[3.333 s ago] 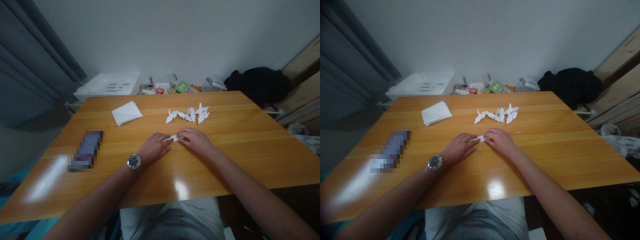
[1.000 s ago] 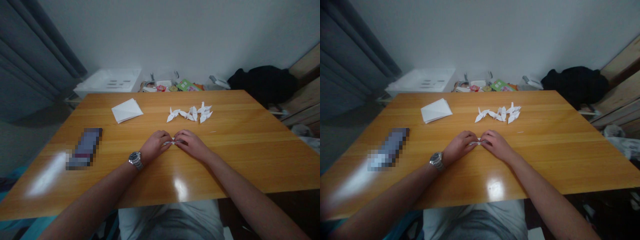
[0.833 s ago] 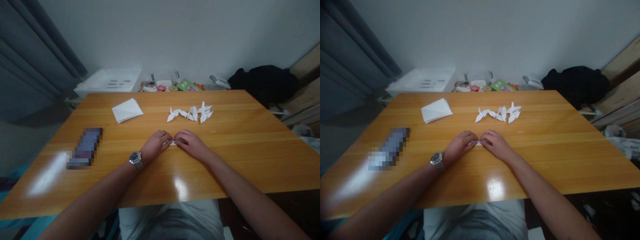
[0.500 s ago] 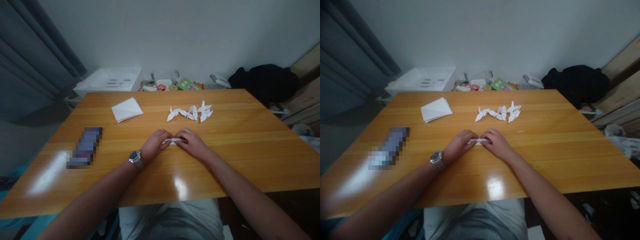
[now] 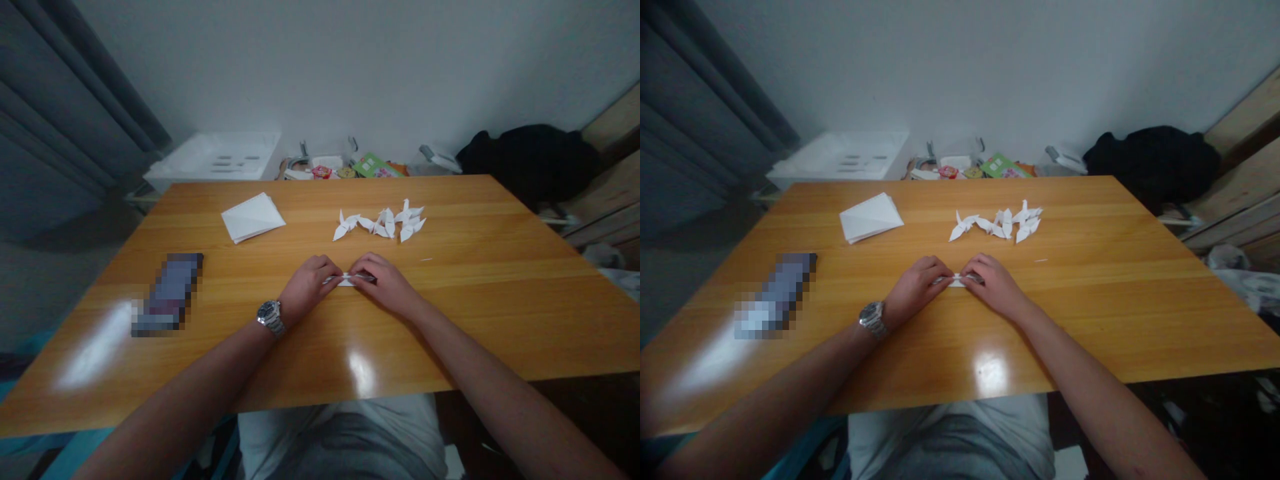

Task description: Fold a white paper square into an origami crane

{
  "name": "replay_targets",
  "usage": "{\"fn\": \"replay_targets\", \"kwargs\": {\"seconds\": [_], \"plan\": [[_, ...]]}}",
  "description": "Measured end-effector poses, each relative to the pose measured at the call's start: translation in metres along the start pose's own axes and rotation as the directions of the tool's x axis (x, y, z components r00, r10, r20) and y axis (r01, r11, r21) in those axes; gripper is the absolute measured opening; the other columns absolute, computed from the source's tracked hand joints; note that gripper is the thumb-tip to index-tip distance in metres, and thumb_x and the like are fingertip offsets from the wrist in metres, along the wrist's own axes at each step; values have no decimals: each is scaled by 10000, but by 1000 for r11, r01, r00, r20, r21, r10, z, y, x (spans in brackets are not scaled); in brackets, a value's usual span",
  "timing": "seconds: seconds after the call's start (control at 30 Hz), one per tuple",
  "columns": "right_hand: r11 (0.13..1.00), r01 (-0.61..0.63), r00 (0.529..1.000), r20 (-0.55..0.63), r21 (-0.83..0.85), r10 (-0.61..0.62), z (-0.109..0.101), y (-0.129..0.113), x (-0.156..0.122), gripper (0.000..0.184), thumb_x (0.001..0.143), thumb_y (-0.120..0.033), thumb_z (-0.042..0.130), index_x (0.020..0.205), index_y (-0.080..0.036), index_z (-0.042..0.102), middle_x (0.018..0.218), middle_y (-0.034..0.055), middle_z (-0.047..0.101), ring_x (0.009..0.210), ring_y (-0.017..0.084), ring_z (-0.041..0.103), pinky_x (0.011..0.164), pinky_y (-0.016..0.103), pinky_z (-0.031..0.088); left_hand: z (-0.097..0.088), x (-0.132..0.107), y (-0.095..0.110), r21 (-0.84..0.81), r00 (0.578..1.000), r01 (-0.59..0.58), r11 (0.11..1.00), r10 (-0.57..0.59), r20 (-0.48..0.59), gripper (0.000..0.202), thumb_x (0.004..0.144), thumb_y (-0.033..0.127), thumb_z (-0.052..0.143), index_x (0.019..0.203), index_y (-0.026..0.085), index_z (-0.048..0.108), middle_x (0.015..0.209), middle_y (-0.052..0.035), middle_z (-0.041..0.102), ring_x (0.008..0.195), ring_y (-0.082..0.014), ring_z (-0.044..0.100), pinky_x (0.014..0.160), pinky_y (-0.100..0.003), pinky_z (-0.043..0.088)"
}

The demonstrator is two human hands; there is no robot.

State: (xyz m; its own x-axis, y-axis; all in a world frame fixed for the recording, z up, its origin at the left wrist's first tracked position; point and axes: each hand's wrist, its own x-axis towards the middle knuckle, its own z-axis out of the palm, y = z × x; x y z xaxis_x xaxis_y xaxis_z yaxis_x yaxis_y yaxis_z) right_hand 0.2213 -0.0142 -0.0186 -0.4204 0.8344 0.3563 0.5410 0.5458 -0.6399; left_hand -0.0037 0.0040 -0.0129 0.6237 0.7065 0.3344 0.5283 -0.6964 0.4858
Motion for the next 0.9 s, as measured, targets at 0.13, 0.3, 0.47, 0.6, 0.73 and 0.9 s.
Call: {"fn": "replay_targets", "kwargs": {"seconds": [0.13,0.3,0.47,0.6,0.73,0.9], "plan": [[1000,16,1000,-8,-15,-17,1,-3,0,56,934,-252,633,943,-203,658,970,64,617,925,207,587,835,352,477,0,0,2,12,1000,0,1000,0,-6,195,983,291,551,954,161,694,945,-70,648,892,-193,591,830,-326,480],[999,50,998,-24,-14,-51,3,-5,1,66,932,-275,640,951,-221,672,1002,71,618,963,221,591,872,375,486,0,-1,4,32,1000,-24,999,25,-16,227,987,330,545,945,171,703,924,-64,645,874,-188,590,813,-320,483],[999,26,997,-71,35,-24,1,-4,1,99,946,-305,626,931,-222,677,988,67,618,944,213,600,851,365,492,-5,-2,4,-33,996,-9,999,7,-84,232,979,363,563,955,184,709,927,-54,661,886,-176,606,820,-308,488],[998,-14,995,-101,67,21,-1,-2,1,106,947,-313,623,925,-222,674,971,63,622,934,213,603,832,360,495,-9,-3,2,-80,990,45,996,-56,-133,212,955,367,602,972,187,712,938,-53,665,893,-178,615,825,-313,502],[997,-21,994,-105,74,29,-2,-2,1,112,952,-312,612,924,-219,669,964,65,621,932,216,601,833,365,495,-11,-3,1,-101,991,49,994,-62,-122,203,956,352,600,993,188,713,948,-53,667,901,-180,621,838,-315,508],[998,-19,991,-129,62,27,-3,-4,0,86,940,-289,619,921,-215,658,956,64,617,925,214,599,828,357,489,-12,-3,0,-79,994,20,997,-28,-110,194,963,314,591,1044,191,717,963,-55,665,915,-177,614,844,-312,499]]}}
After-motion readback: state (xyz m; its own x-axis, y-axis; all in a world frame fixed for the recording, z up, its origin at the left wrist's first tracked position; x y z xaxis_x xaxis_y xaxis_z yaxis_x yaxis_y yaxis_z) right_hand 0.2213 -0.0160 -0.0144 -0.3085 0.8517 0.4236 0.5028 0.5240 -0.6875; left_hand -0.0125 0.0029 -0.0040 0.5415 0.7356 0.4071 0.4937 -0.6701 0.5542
